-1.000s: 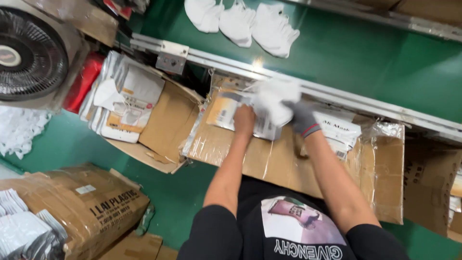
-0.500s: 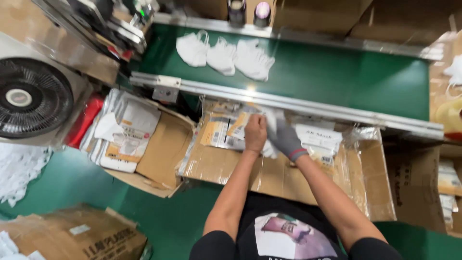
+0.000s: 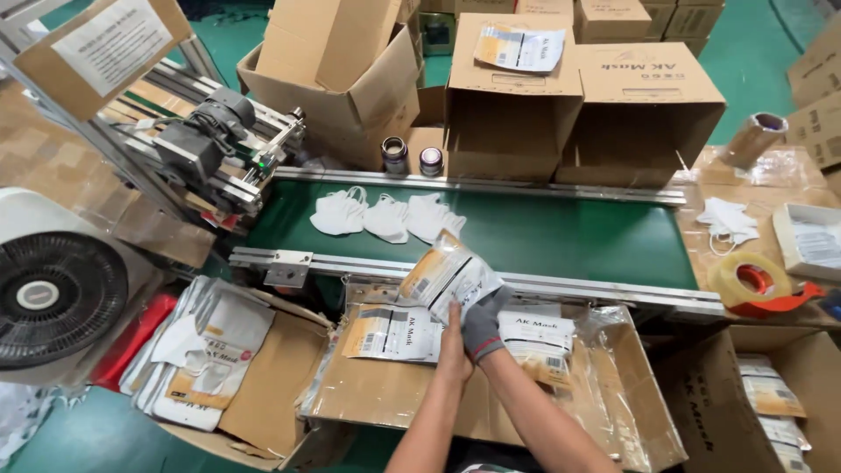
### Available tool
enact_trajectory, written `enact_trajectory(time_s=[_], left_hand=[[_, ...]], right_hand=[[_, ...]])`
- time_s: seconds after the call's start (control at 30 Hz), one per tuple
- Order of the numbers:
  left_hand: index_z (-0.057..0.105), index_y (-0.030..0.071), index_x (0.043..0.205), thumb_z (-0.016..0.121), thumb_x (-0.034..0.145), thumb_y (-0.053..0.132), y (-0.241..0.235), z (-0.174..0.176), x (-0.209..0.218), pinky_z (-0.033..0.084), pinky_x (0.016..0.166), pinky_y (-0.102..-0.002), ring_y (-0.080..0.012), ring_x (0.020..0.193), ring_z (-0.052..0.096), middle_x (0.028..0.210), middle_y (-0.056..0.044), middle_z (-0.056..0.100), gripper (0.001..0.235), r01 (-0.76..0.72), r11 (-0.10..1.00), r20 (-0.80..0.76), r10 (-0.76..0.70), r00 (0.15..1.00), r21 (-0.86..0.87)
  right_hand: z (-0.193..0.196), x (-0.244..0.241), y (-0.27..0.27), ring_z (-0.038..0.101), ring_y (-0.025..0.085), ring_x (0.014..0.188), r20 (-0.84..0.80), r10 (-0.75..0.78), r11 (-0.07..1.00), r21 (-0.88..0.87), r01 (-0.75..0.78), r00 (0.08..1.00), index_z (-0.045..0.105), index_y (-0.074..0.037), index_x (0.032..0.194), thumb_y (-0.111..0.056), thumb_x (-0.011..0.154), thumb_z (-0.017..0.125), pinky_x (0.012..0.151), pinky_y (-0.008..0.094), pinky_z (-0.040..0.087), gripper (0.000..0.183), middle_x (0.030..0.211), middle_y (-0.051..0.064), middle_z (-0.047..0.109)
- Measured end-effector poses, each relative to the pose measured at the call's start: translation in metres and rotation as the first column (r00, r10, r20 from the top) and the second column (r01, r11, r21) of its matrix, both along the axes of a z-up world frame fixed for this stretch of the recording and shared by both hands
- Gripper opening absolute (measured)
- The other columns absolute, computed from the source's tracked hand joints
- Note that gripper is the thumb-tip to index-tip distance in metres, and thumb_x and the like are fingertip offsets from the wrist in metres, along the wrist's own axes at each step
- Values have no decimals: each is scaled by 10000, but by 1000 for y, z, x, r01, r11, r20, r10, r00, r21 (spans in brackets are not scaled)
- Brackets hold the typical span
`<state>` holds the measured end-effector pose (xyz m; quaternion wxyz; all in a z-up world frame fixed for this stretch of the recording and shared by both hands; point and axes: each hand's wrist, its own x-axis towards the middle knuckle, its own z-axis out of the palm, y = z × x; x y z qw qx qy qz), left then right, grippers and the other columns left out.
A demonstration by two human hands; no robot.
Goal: Packaging face masks into plastic bags from a production conveyor belt.
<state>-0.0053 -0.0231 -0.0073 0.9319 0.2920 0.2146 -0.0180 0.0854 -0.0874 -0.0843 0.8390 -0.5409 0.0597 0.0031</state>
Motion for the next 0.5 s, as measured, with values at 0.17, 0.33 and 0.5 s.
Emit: enact_trajectory(time_s=[0.17,0.33,0.5], left_hand=[[715,-57,1163,648,985,492,49,14,-18,597,601,-376,-289,792,705,1077,-254,740,582,634,566,-339,-544,767,526],[735,-11,984,754,879,298,68,120,7,511,731,-348,-223,818,664,899,-134,737,327,-566,1,523,-385,760,824],[756,-3,972,743,890,241,85,63,33,509,677,-293,-123,728,629,801,-84,736,257,-262,349,357,-244,901,900]], right_hand=[[77,-6,-66,693,241,908,283,450,789,-571,-228,847,730,17,1094,-79,894,719,813,381,578,222,1003,136,780],[104,-21,-66,669,339,938,321,681,497,-863,-94,658,692,25,1102,-63,840,637,821,409,545,282,1019,227,720],[185,-48,-80,683,275,846,531,455,504,-815,284,715,742,-82,953,-203,861,730,720,389,540,153,920,146,725]])
